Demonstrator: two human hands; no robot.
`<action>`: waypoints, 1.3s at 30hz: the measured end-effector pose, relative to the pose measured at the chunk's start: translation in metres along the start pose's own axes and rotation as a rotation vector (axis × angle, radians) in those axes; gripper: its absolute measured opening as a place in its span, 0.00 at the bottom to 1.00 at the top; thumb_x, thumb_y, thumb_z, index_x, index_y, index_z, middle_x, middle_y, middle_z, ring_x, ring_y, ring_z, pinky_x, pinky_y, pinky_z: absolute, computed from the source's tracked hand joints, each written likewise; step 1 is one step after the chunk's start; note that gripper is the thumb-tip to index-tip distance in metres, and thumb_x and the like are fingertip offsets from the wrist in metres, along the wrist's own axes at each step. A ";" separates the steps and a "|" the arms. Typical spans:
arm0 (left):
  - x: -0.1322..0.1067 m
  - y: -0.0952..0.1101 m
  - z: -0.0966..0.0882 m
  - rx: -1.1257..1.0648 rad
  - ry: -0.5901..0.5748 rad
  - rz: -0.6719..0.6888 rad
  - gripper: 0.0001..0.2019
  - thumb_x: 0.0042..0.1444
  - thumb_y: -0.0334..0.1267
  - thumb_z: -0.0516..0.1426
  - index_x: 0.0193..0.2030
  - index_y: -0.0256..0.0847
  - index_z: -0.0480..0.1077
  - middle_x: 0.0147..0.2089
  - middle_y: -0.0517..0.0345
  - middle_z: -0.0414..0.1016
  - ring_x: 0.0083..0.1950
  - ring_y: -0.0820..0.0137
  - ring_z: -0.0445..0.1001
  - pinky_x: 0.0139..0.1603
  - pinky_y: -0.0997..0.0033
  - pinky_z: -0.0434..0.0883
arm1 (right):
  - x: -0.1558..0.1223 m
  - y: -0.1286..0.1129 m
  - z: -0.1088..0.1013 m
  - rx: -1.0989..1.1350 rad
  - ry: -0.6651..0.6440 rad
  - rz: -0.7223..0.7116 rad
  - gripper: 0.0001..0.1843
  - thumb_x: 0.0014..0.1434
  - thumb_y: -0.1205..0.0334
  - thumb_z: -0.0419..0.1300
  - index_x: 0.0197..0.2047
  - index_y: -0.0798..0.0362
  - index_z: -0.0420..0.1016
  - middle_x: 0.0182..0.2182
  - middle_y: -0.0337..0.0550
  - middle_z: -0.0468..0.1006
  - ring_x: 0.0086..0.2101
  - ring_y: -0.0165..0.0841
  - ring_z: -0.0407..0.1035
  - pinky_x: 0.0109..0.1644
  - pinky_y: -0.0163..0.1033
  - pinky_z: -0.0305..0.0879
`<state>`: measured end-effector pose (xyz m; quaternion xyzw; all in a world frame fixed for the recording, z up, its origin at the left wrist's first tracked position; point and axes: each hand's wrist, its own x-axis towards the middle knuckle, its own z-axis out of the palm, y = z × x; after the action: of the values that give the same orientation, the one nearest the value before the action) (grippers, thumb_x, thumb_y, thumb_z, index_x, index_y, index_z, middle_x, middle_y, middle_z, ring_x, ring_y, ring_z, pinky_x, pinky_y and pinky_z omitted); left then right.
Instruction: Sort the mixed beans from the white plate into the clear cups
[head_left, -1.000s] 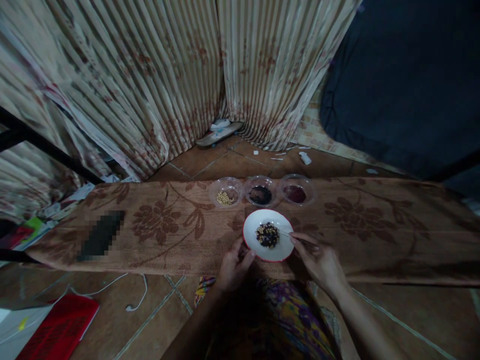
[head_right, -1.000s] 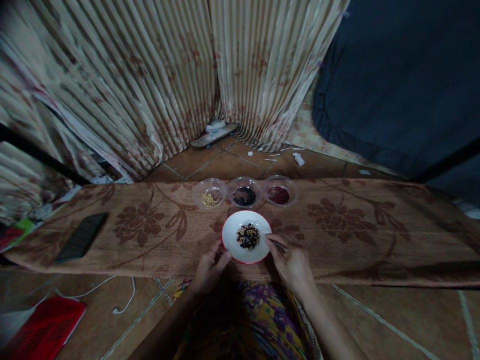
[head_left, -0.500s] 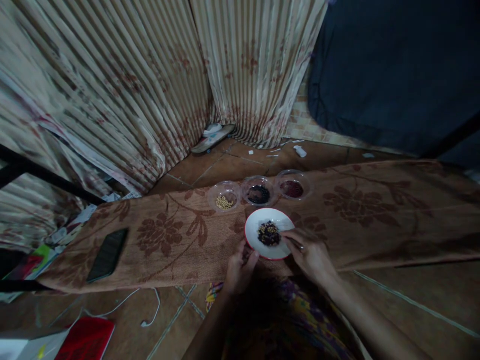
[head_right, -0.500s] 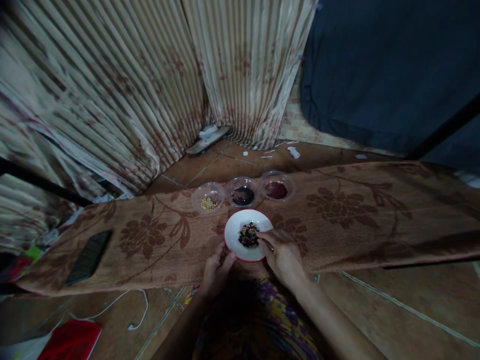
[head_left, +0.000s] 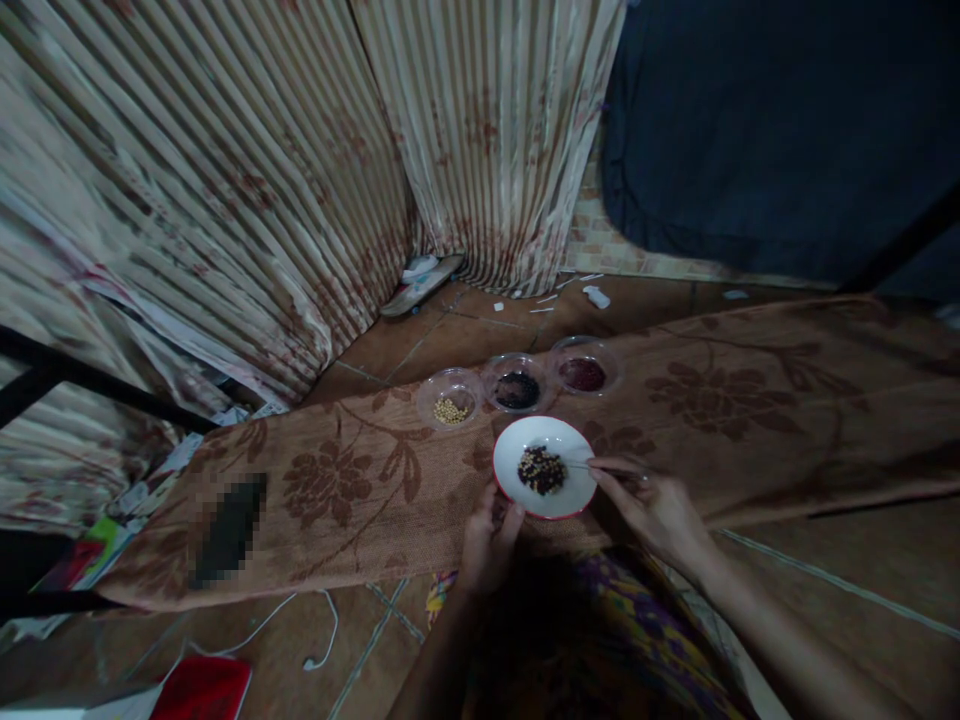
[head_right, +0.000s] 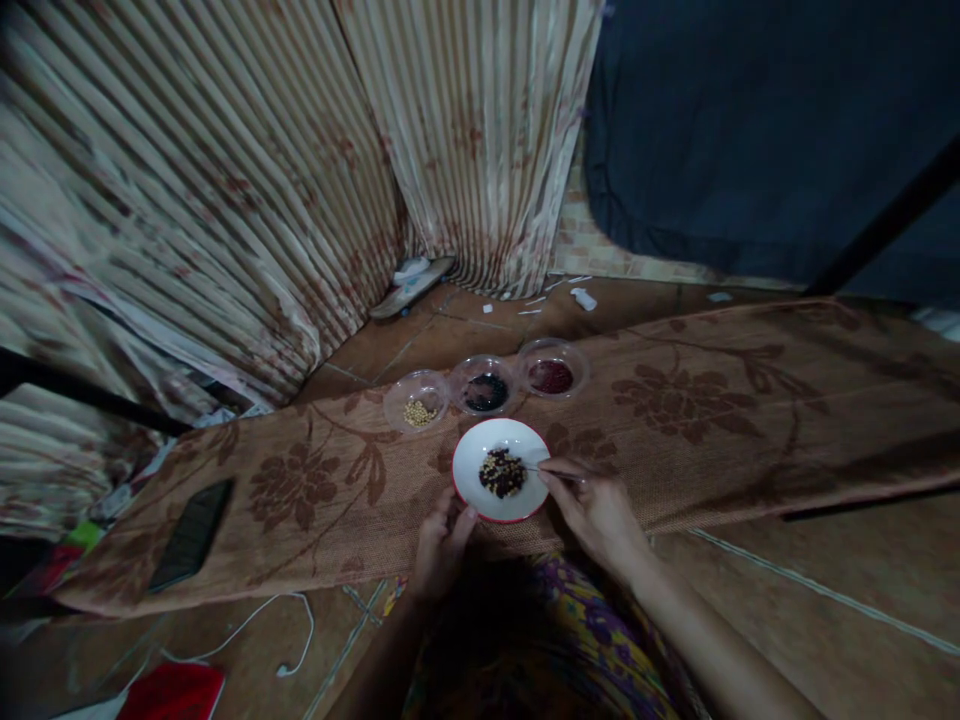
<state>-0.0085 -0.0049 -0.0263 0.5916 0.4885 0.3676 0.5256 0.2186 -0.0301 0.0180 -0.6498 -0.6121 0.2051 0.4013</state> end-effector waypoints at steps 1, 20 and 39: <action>0.000 0.000 0.000 -0.002 -0.001 0.001 0.20 0.59 0.41 0.55 0.58 0.40 0.65 0.35 0.59 0.72 0.35 0.70 0.69 0.38 0.74 0.67 | 0.000 0.004 -0.002 0.002 0.012 0.047 0.16 0.61 0.50 0.55 0.39 0.49 0.79 0.40 0.43 0.81 0.39 0.37 0.77 0.44 0.39 0.72; -0.001 0.003 0.000 0.050 0.008 -0.036 0.21 0.59 0.42 0.55 0.58 0.39 0.64 0.31 0.61 0.69 0.32 0.71 0.68 0.36 0.75 0.66 | -0.006 0.005 0.005 -0.003 0.037 0.002 0.14 0.61 0.52 0.54 0.37 0.50 0.78 0.39 0.43 0.82 0.40 0.38 0.77 0.45 0.41 0.73; -0.003 0.014 0.003 0.029 0.042 -0.021 0.21 0.58 0.41 0.55 0.58 0.39 0.65 0.31 0.61 0.70 0.32 0.71 0.68 0.36 0.75 0.67 | -0.010 0.010 0.008 -0.024 0.059 -0.022 0.14 0.61 0.53 0.54 0.37 0.48 0.79 0.38 0.42 0.82 0.37 0.38 0.77 0.43 0.42 0.73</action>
<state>-0.0038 -0.0084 -0.0124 0.5861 0.5108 0.3673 0.5105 0.2172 -0.0366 0.0035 -0.6536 -0.6094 0.1740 0.4138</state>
